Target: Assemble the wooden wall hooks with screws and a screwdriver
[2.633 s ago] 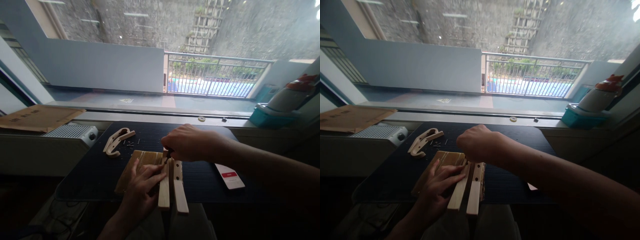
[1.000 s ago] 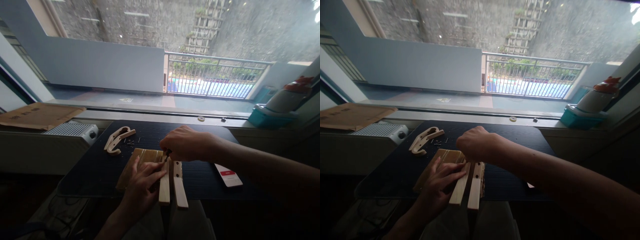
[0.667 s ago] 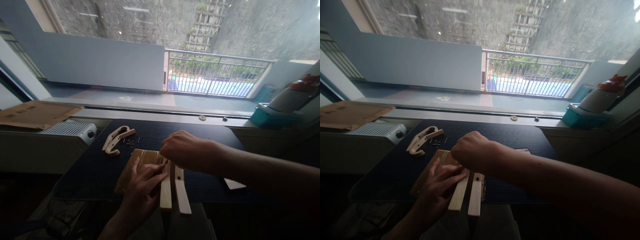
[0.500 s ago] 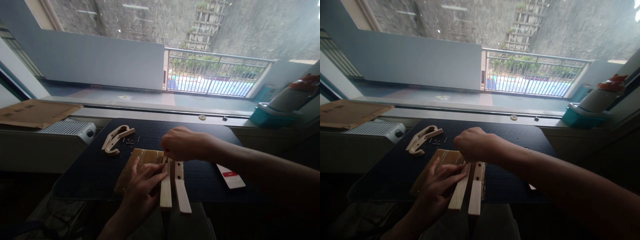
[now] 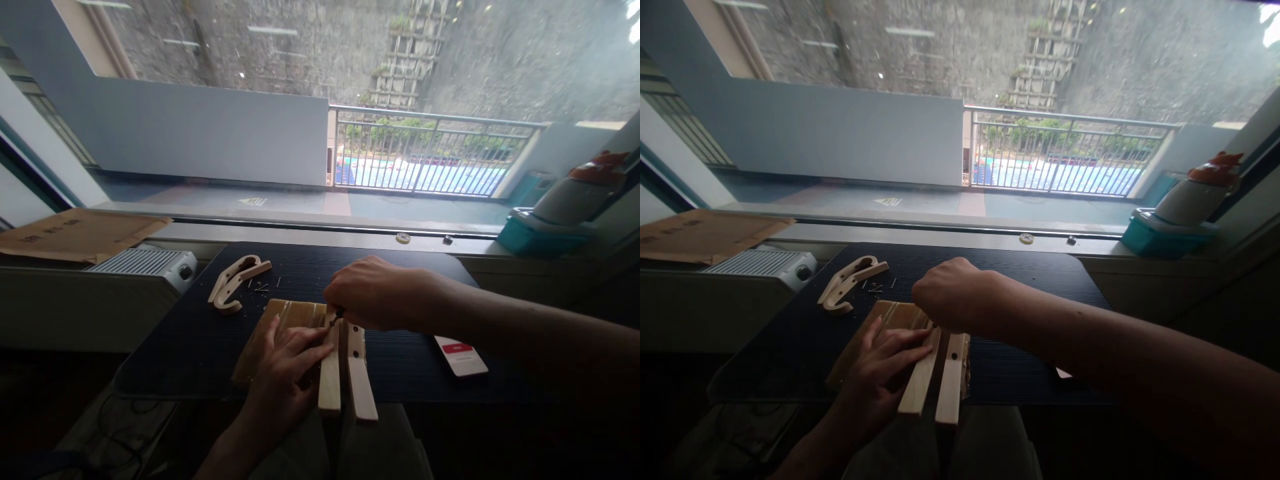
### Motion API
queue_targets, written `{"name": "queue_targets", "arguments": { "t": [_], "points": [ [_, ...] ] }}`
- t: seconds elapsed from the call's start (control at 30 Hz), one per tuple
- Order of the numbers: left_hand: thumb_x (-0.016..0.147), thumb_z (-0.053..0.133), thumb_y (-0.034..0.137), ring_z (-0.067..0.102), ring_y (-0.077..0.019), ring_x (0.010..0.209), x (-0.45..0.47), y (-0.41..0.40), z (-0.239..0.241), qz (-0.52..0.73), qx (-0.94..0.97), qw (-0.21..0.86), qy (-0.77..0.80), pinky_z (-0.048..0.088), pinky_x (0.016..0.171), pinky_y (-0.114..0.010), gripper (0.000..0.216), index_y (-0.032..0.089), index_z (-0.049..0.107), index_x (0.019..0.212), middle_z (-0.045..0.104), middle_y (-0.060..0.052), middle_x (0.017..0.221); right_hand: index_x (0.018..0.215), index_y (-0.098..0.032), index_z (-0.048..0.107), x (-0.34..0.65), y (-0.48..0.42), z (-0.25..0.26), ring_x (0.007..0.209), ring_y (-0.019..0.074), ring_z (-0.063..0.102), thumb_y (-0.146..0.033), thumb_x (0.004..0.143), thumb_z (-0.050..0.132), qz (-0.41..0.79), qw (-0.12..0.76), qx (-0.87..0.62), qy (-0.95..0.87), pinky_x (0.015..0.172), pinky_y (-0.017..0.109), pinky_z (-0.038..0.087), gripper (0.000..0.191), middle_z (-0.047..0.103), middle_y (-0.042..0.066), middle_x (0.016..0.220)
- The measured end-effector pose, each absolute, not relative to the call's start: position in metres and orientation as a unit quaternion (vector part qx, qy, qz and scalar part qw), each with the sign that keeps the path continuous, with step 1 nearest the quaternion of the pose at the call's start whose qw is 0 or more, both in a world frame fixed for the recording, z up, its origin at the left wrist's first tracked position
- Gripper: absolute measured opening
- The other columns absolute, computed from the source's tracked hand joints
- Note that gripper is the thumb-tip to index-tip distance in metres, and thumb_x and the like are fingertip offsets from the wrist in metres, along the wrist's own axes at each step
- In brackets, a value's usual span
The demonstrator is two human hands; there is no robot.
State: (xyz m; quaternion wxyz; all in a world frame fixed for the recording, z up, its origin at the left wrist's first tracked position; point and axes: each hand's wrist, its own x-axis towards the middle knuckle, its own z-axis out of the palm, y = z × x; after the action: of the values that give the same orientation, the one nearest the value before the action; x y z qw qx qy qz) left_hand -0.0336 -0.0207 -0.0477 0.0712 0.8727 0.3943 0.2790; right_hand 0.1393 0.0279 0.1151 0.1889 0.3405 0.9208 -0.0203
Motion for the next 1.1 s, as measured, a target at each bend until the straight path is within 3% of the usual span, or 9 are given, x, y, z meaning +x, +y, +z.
{"name": "queue_targets", "arguments": {
  "t": [0.2,0.33,0.5,0.7,0.77,0.87,0.97,1.1],
  "points": [
    [0.081,0.059,0.028,0.056,-0.0222,0.107,-0.035,-0.02,-0.049,0.287,0.875,0.063,0.385,-0.004,0.11,-0.06,0.029,0.03,0.062,0.11,0.062,-0.002,0.117,0.082,-0.012,0.064,0.144,0.03,0.102,0.078,0.0141,0.058,-0.003,0.079,0.052,-0.019,0.143,0.293,0.945,0.069,0.025,0.041,0.015,0.065,0.006,0.081],
    [0.082,0.058,0.03,0.057,-0.0219,0.106,-0.034,-0.022,-0.046,0.281,0.876,0.064,0.388,-0.007,0.11,-0.059,0.029,0.03,0.062,0.111,0.063,-0.002,0.116,0.078,-0.013,0.063,0.142,0.039,0.093,0.066,0.0123,0.055,-0.01,0.083,0.051,-0.012,0.122,0.329,0.936,0.059,0.025,0.04,0.013,0.063,0.005,0.075],
    [0.082,0.059,0.032,0.057,-0.0216,0.107,-0.033,-0.022,-0.045,0.278,0.874,0.072,0.392,-0.008,0.109,-0.06,0.031,0.031,0.061,0.113,0.063,-0.002,0.117,0.076,-0.014,0.062,0.132,0.039,0.095,0.056,0.0116,0.05,-0.019,0.087,0.046,0.004,0.169,0.381,0.909,0.05,0.026,0.034,0.02,0.06,0.003,0.067],
    [0.08,0.06,0.029,0.056,-0.0233,0.108,-0.032,-0.023,-0.046,0.273,0.869,0.081,0.405,-0.006,0.108,-0.062,0.03,0.03,0.062,0.11,0.063,-0.003,0.116,0.1,-0.013,0.061,0.135,0.031,0.114,0.063,0.015,0.054,-0.032,0.081,0.057,0.003,0.185,0.402,0.897,0.053,0.027,0.036,0.027,0.062,0.005,0.075],
    [0.08,0.06,0.029,0.056,-0.0234,0.108,-0.033,-0.023,-0.046,0.272,0.868,0.082,0.407,-0.006,0.108,-0.063,0.03,0.03,0.062,0.11,0.062,-0.003,0.117,0.106,-0.013,0.059,0.139,0.03,0.12,0.065,0.0143,0.055,-0.024,0.078,0.061,-0.017,0.182,0.381,0.906,0.054,0.025,0.035,0.03,0.063,0.004,0.077],
    [0.08,0.06,0.03,0.056,-0.023,0.109,-0.033,-0.022,-0.046,0.273,0.87,0.079,0.403,-0.006,0.108,-0.063,0.031,0.032,0.061,0.112,0.062,-0.002,0.117,0.089,-0.013,0.064,0.141,0.028,0.121,0.064,0.0121,0.054,-0.009,0.077,0.055,-0.021,0.166,0.334,0.928,0.055,0.024,0.035,0.015,0.063,0.004,0.074],
    [0.08,0.06,0.03,0.056,-0.0228,0.108,-0.032,-0.022,-0.046,0.279,0.872,0.073,0.396,-0.005,0.109,-0.062,0.033,0.032,0.06,0.114,0.062,-0.001,0.117,0.074,-0.013,0.063,0.14,0.029,0.113,0.061,0.0112,0.053,-0.006,0.077,0.052,-0.015,0.15,0.312,0.938,0.056,0.025,0.036,0.014,0.062,0.003,0.071],
    [0.08,0.06,0.029,0.057,-0.0219,0.106,-0.032,-0.022,-0.045,0.286,0.871,0.069,0.393,-0.006,0.109,-0.061,0.033,0.032,0.061,0.113,0.063,-0.001,0.116,0.077,-0.012,0.064,0.141,0.033,0.103,0.06,0.0107,0.051,-0.004,0.078,0.051,-0.012,0.124,0.322,0.939,0.055,0.025,0.036,0.015,0.063,0.004,0.072]
  ]
}}
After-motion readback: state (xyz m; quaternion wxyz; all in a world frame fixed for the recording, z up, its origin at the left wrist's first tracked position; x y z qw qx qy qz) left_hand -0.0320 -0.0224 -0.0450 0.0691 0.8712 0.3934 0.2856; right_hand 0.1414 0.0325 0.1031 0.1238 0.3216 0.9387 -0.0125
